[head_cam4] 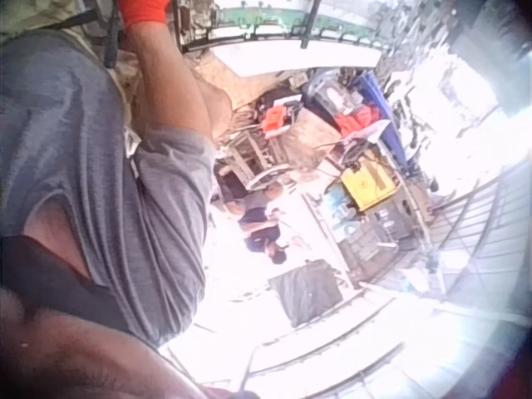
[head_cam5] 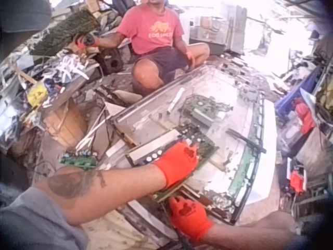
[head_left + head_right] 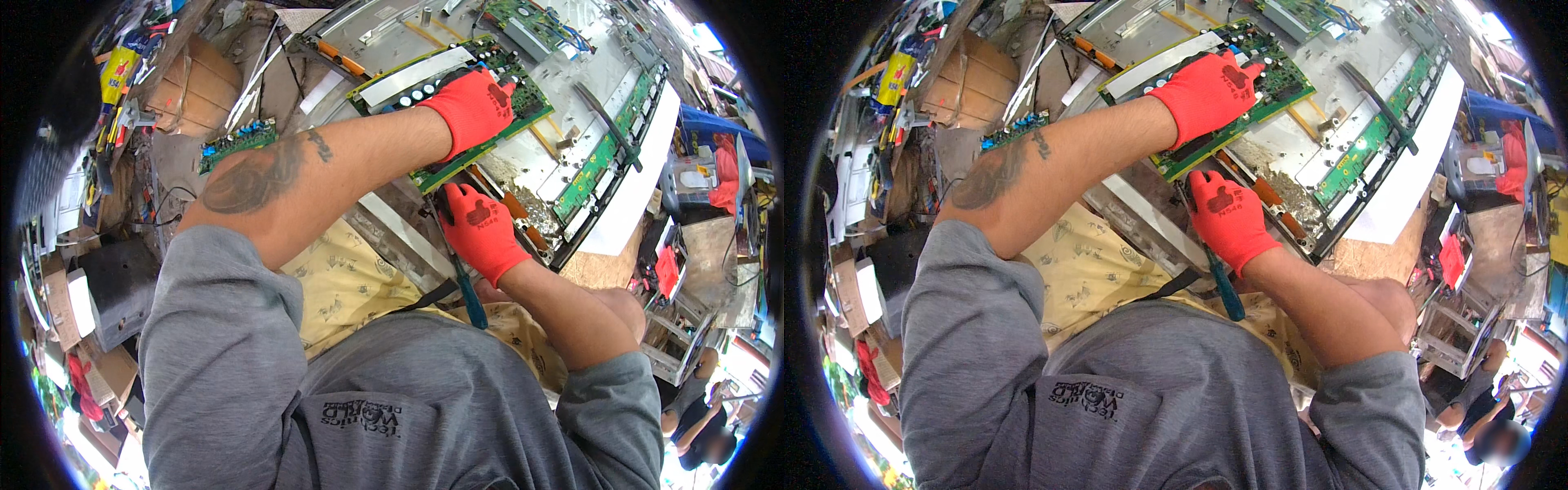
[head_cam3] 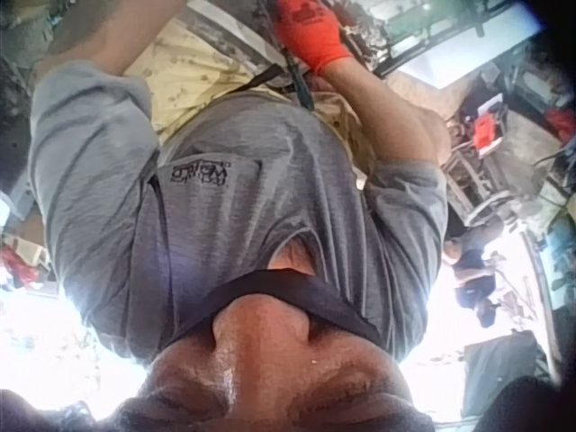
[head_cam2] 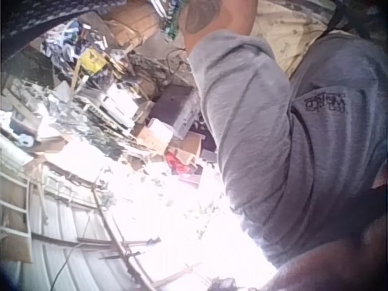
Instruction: The person uses a screwdriver to remove screws from a green circuit board placed on a white surface. They carefully unscrew multiple fasteners and place them into a small container while another person works on a similar board nearby.
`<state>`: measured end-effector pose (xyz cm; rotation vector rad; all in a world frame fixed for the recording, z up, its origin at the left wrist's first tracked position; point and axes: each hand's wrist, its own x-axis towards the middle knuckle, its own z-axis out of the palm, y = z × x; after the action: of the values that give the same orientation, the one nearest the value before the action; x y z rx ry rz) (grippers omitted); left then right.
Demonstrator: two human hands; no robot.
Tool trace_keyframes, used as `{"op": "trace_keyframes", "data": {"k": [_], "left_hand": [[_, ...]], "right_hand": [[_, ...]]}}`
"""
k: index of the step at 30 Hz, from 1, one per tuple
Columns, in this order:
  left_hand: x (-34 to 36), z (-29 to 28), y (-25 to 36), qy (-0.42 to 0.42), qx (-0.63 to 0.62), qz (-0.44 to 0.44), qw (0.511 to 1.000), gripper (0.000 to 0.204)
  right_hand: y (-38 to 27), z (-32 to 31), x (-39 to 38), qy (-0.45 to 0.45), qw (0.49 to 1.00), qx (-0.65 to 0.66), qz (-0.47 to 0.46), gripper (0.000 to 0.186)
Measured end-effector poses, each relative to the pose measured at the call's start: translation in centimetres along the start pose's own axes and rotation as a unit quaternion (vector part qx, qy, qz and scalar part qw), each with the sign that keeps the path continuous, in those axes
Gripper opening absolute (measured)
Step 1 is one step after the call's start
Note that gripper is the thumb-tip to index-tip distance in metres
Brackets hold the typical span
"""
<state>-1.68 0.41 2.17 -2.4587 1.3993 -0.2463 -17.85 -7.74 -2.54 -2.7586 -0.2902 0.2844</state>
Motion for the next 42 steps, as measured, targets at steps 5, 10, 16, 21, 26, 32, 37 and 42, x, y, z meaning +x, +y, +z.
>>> {"op": "trace_keyframes", "data": {"k": [5, 10, 16, 21, 26, 32, 37, 42], "left_hand": [[0.4, 0.0, -0.2, 0.005, 0.022, 0.013, 1.000, 0.046], [0.4, 0.1, -0.6, 0.009, 0.032, 0.047, 0.998, 0.048], [0.6, 1.3, 0.0, 0.026, -0.016, -0.029, 0.999, 0.042], [0.8, 0.5, 0.2, -0.008, 0.046, 0.015, 0.999, 0.036], [1.0, 1.0, 0.3, 0.012, 0.027, 0.007, 1.000, 0.026], [0.5, 0.6, -0.1, 0.012, 0.034, 0.016, 0.999, 0.025], [0.1, 0.2, 0.5, 0.000, 0.078, 0.001, 0.997, 0.030], [0.8, 0.5, 0.5, 0.005, 0.053, -0.002, 0.999, 0.038]], "right_hand": [[0.0, -0.4, 0.0, 0.008, 0.999, 0.042, 0.008, 0.032], [0.7, -1.1, -0.3, 0.027, 0.992, 0.120, 0.028, 0.032], [1.0, -1.7, -0.1, -0.030, 0.985, 0.165, 0.050, 0.033], [0.4, -0.9, -0.8, 0.015, 0.997, 0.076, 0.005, 0.039], [0.0, -0.8, -0.4, -0.008, 0.999, 0.045, 0.022, 0.041], [0.3, -0.1, -0.4, 0.008, 1.000, 0.029, 0.006, 0.038], [0.3, 0.0, -0.5, 0.017, 0.999, 0.038, 0.018, 0.039], [0.4, 0.1, -0.5, 0.019, 1.000, 0.015, 0.004, 0.038]]}}
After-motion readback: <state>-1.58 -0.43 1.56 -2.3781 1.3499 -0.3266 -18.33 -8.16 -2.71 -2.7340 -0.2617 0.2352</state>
